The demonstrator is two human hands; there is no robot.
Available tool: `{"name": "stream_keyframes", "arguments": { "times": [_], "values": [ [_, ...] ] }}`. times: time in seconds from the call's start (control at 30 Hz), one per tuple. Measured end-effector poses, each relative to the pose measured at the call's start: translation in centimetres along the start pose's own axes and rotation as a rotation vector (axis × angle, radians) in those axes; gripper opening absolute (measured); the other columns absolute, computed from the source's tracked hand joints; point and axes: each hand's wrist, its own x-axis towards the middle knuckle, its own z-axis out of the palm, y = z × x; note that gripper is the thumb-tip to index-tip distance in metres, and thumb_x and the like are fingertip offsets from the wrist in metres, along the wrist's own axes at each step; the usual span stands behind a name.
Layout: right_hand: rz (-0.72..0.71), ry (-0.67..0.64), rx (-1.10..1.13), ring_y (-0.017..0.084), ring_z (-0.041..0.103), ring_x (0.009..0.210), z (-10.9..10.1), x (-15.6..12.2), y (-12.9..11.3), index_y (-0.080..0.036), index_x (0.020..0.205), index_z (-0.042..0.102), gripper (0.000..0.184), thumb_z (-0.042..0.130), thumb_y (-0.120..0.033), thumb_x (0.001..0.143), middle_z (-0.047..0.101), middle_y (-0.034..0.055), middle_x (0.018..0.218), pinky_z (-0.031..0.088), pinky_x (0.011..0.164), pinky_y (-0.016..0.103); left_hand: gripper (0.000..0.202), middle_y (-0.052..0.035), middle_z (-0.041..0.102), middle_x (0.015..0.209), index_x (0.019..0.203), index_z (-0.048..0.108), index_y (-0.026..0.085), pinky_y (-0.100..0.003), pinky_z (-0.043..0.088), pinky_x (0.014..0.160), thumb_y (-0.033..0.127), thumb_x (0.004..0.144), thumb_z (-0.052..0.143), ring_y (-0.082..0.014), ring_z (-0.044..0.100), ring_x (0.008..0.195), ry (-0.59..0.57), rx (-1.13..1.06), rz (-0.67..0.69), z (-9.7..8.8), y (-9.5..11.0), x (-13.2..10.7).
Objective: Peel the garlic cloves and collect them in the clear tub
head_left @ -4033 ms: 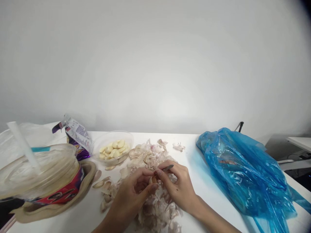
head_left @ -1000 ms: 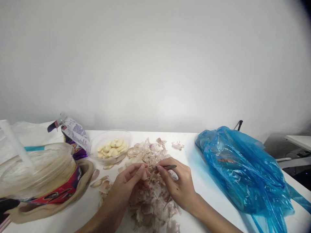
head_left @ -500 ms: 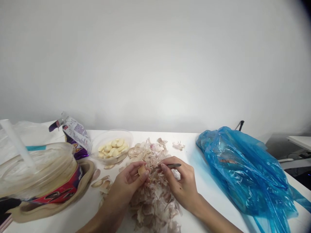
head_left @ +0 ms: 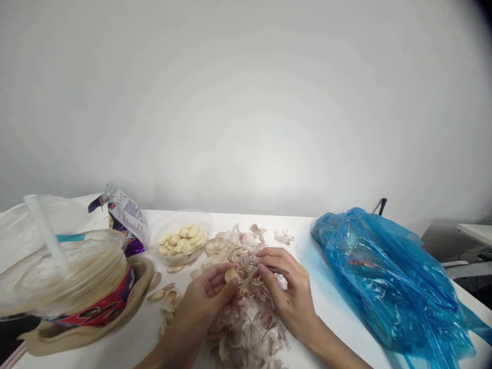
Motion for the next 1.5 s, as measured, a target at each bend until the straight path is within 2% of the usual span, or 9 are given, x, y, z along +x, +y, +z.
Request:
{"name": "stream_keyframes", "arguments": {
  "times": [0.2,0.43,0.6,0.8,0.93,1.07,1.17,1.33,1.5],
  "values": [
    [0.113,-0.08,0.058,0.015,0.055,0.069,0.3,-0.3,0.2,-0.019,0.09,0.063,0.015,0.049,-0.02,0.085,0.058,0.0031,0.072,0.044,0.063,0.026,0.036,-0.0006,0.067,0.073,0.089,0.056,0.016,-0.022,0.051,0.061,0.028,0.059,0.072,-0.016,0.063,0.07,0.026,0.05,0.194,-0.6,-0.5,0.3],
    [0.416,-0.223,0.538,0.013,0.058,0.059,1.4,-1.0,-0.6,-0.016,0.092,0.055,0.019,0.04,-0.029,0.09,0.062,0.0034,0.07,0.047,0.058,0.026,0.025,0.0001,0.068,0.081,0.089,0.055,0.021,-0.024,0.051,0.069,0.026,0.067,0.065,-0.018,0.063,0.084,0.072,0.326,0.431,-1.5,-1.0,-0.2],
    [0.498,-0.204,0.744,0.013,0.059,0.055,1.1,-0.7,-1.3,-0.015,0.075,0.052,0.022,0.043,-0.028,0.089,0.06,0.0011,0.06,0.047,0.058,0.025,0.022,-0.0009,0.07,0.082,0.091,0.055,0.021,-0.027,0.052,0.07,0.027,0.07,0.062,-0.0194,0.064,0.082,0.039,0.413,0.459,-1.4,-1.2,-0.4],
    [0.588,-0.246,0.842,0.014,0.059,0.052,1.5,-0.8,-1.1,-0.015,0.08,0.056,0.026,0.04,-0.034,0.09,0.059,0.0013,0.058,0.045,0.05,0.024,0.024,-0.001,0.07,0.086,0.092,0.055,0.022,-0.026,0.051,0.071,0.027,0.07,0.062,-0.0188,0.063,0.085,0.057,0.417,0.469,-1.5,-1.3,-0.5],
    [0.63,-0.34,0.91,0.015,0.059,0.05,1.9,-1.0,-1.1,-0.013,0.084,0.061,0.032,0.04,-0.037,0.089,0.059,0.0029,0.058,0.045,0.05,0.026,0.027,-0.0019,0.071,0.081,0.092,0.057,0.02,-0.023,0.05,0.059,0.03,0.067,0.064,-0.0179,0.063,0.072,0.115,0.54,0.468,-1.5,-0.9,-0.8],
    [0.662,-0.365,1.021,0.014,0.058,0.048,2.3,-1.3,-1.2,-0.013,0.081,0.062,0.033,0.041,-0.037,0.089,0.059,0.003,0.058,0.046,0.051,0.027,0.027,-0.0003,0.071,0.084,0.093,0.059,0.022,-0.02,0.047,0.045,0.03,0.067,0.064,-0.0109,0.056,0.049,0.025,0.584,0.486,-1.3,-0.6,-1.0],
    [0.685,-0.324,1.057,0.014,0.058,0.048,2.4,-1.4,-1.1,-0.012,0.076,0.061,0.032,0.045,-0.038,0.087,0.059,0.0029,0.058,0.047,0.051,0.027,0.028,0.0,0.069,0.077,0.093,0.062,0.022,-0.02,0.046,0.043,0.031,0.067,0.065,-0.0107,0.055,0.047,0.008,0.689,0.619,-1.2,-0.6,-1.1],
    [0.697,-0.29,1.061,0.014,0.058,0.052,2.3,-1.3,-1.4,-0.012,0.066,0.058,0.032,0.049,-0.036,0.085,0.059,0.0038,0.062,0.047,0.052,0.027,0.031,-0.0061,0.069,0.096,0.097,0.062,0.022,-0.03,0.049,0.079,0.028,0.067,0.067,-0.0208,0.061,0.09,-0.03,0.887,1.057,-1.1,-0.3,-0.9],
    [0.711,-0.298,1.034,0.015,0.058,0.053,2.2,-0.9,-1.7,-0.012,0.07,0.059,0.031,0.049,-0.037,0.085,0.06,0.0042,0.062,0.046,0.05,0.026,0.025,-0.0087,0.067,0.096,0.092,0.065,0.019,-0.032,0.05,0.075,0.025,0.068,0.065,-0.0222,0.06,0.086,0.017,1.032,1.104,-0.9,0.3,-1.0]
  ]
}}
